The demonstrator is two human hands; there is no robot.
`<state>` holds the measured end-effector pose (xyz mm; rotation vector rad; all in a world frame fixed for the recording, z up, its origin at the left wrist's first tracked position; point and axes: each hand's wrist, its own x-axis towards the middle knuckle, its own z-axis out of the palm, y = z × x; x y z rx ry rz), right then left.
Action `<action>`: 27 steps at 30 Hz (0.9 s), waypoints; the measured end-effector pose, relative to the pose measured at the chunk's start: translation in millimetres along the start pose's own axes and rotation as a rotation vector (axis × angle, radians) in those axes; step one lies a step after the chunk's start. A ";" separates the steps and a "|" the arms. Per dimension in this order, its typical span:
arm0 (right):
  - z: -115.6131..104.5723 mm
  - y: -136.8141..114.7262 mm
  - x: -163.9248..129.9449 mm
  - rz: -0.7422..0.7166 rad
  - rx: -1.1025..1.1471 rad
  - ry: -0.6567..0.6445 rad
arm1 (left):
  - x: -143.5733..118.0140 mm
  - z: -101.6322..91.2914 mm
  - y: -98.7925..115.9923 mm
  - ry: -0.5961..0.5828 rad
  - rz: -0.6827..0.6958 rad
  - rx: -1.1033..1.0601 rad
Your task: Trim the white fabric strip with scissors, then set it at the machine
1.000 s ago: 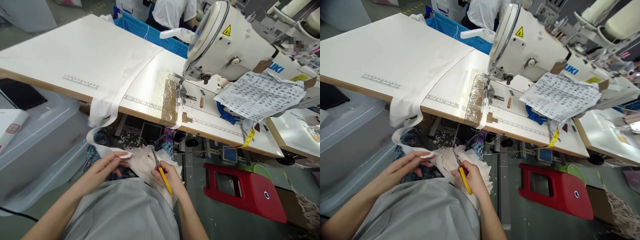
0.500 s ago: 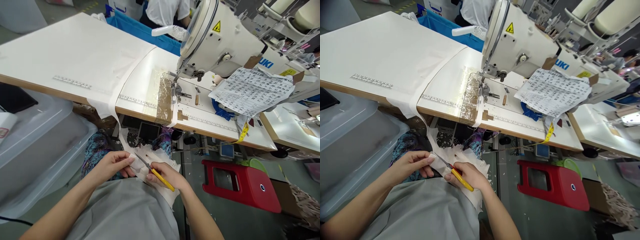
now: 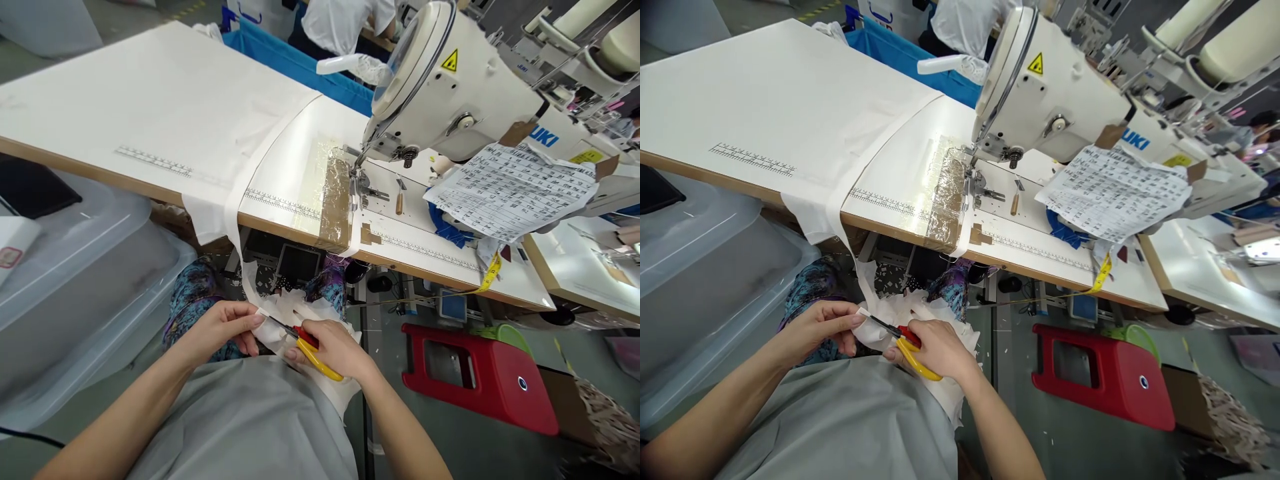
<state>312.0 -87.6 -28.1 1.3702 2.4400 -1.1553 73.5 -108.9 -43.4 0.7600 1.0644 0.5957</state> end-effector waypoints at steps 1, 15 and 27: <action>1.2 -0.8 -0.5 0.015 -0.011 0.016 | 0.0 0.1 0.5 -0.001 -0.002 0.000; 5.8 -4.5 5.1 -0.002 -0.067 0.122 | -0.2 -1.4 2.3 -0.027 -0.015 0.019; 18.7 -16.9 11.9 -0.193 0.479 0.399 | 1.9 26.1 26.2 -0.119 0.103 0.304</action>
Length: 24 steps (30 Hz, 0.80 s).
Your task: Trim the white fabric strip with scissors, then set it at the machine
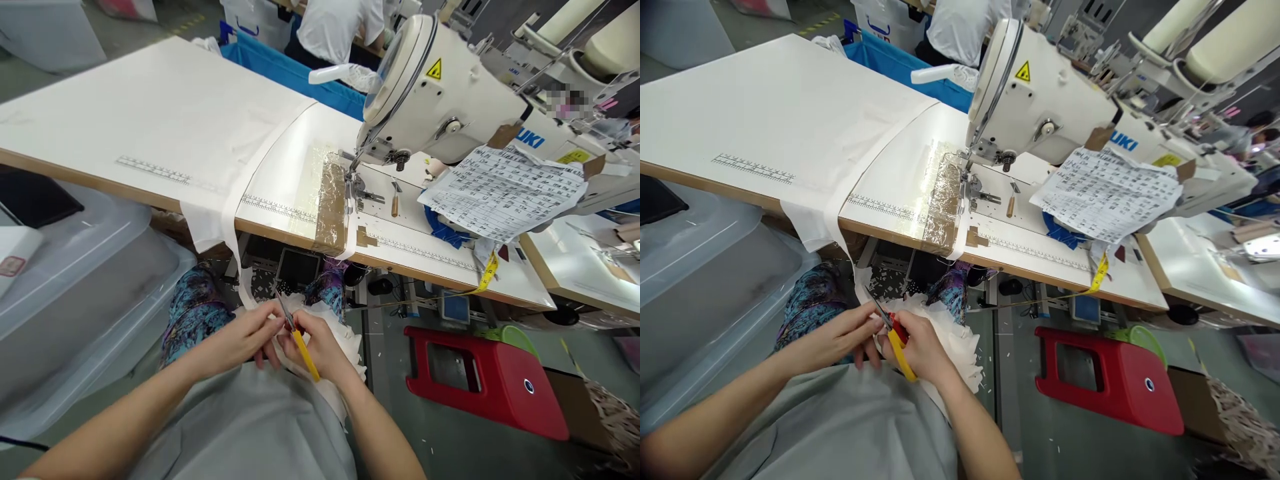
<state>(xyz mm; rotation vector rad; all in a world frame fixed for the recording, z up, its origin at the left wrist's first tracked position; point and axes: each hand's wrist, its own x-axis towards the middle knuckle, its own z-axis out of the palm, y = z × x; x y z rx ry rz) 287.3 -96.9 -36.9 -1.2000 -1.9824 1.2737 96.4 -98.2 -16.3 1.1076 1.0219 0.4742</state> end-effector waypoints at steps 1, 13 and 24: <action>-0.5 -0.9 -2.5 -0.020 -0.009 0.046 | 1.3 -8.9 14.1 0.081 0.066 0.163; -84.8 -7.5 -98.4 0.181 0.189 0.468 | 76.6 -151.4 136.9 0.849 0.180 0.818; -106.4 40.8 -231.4 0.779 -0.075 0.396 | 0.1 -93.0 6.1 0.205 0.078 -0.091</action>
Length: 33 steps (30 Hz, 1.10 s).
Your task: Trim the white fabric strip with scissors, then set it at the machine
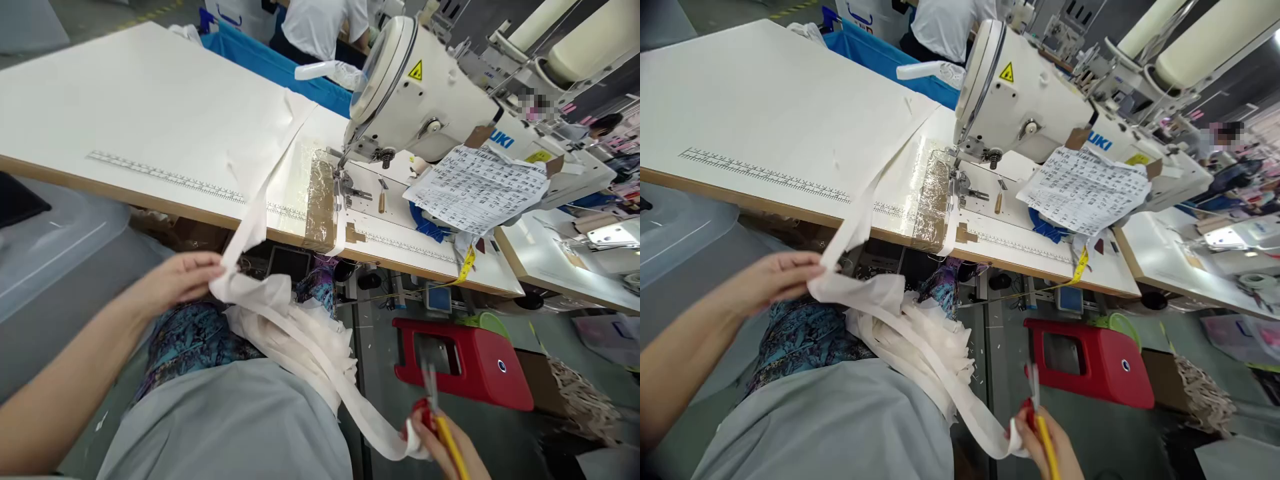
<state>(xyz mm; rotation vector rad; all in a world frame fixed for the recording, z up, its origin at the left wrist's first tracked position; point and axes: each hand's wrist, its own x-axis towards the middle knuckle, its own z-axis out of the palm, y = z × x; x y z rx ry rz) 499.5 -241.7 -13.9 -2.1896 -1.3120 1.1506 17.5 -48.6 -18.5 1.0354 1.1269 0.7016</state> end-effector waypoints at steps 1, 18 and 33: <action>10.2 -0.8 2.8 0.005 -0.034 0.016 | -5.1 9.0 -15.7 -0.033 -0.049 -0.001; 143.4 -167.9 97.2 -0.634 -0.429 -0.773 | -40.3 62.8 -57.9 -0.004 -0.152 -0.112; 150.9 -187.0 104.2 -0.767 -0.586 -0.730 | -41.8 64.6 -63.2 0.015 -0.167 -0.239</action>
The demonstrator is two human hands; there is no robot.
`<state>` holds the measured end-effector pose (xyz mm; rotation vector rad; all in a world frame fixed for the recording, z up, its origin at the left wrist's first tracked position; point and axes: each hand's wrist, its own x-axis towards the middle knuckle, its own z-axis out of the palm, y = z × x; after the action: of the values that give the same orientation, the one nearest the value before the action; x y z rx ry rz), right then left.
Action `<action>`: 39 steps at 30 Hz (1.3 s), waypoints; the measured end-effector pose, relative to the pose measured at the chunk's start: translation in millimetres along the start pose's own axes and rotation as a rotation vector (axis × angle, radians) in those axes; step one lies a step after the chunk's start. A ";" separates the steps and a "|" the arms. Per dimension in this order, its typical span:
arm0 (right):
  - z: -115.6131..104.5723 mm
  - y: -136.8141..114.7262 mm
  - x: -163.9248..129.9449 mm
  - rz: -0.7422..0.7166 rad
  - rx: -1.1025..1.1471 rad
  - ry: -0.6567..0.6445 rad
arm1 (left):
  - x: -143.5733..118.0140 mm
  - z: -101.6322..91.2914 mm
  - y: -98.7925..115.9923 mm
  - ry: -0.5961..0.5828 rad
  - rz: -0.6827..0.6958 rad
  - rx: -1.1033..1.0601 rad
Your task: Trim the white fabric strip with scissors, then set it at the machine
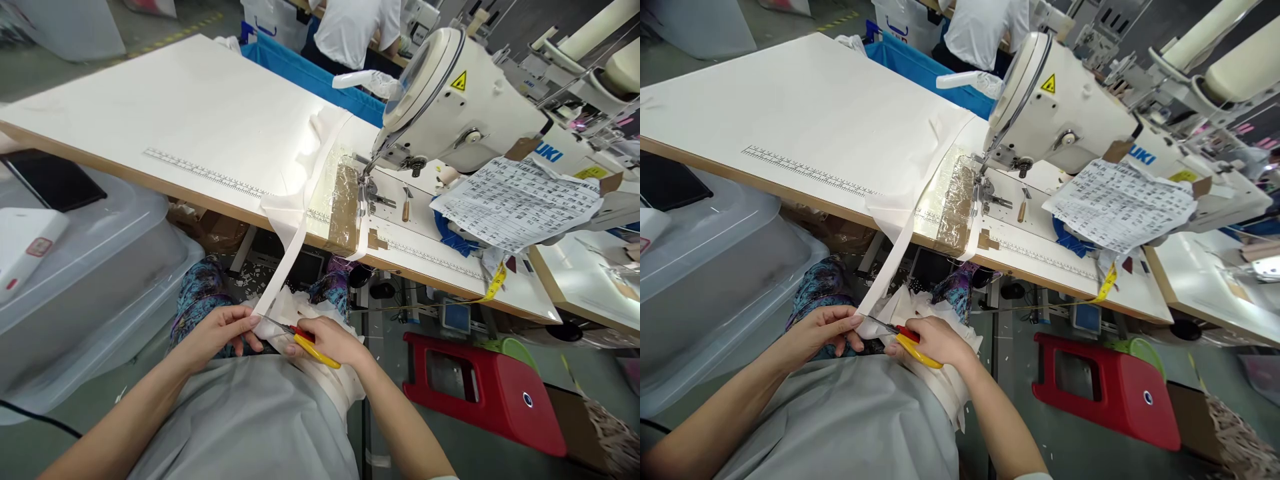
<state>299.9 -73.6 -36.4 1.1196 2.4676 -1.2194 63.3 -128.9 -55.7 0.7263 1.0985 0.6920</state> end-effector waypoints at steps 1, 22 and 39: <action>0.8 -1.4 -0.8 0.014 -0.037 0.022 | 0.6 -0.7 -1.1 -0.002 -0.001 -0.002; 7.5 -7.6 7.1 0.088 -0.221 0.165 | 5.7 4.1 2.1 -0.039 -0.050 0.024; 38.8 3.8 -34.7 0.151 0.335 0.456 | 87.9 -1.2 44.9 0.439 0.744 0.834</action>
<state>320.5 -120.1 -48.4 1.8155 2.4675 -1.5079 82.7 -32.7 -66.5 1.8145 1.5477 1.0530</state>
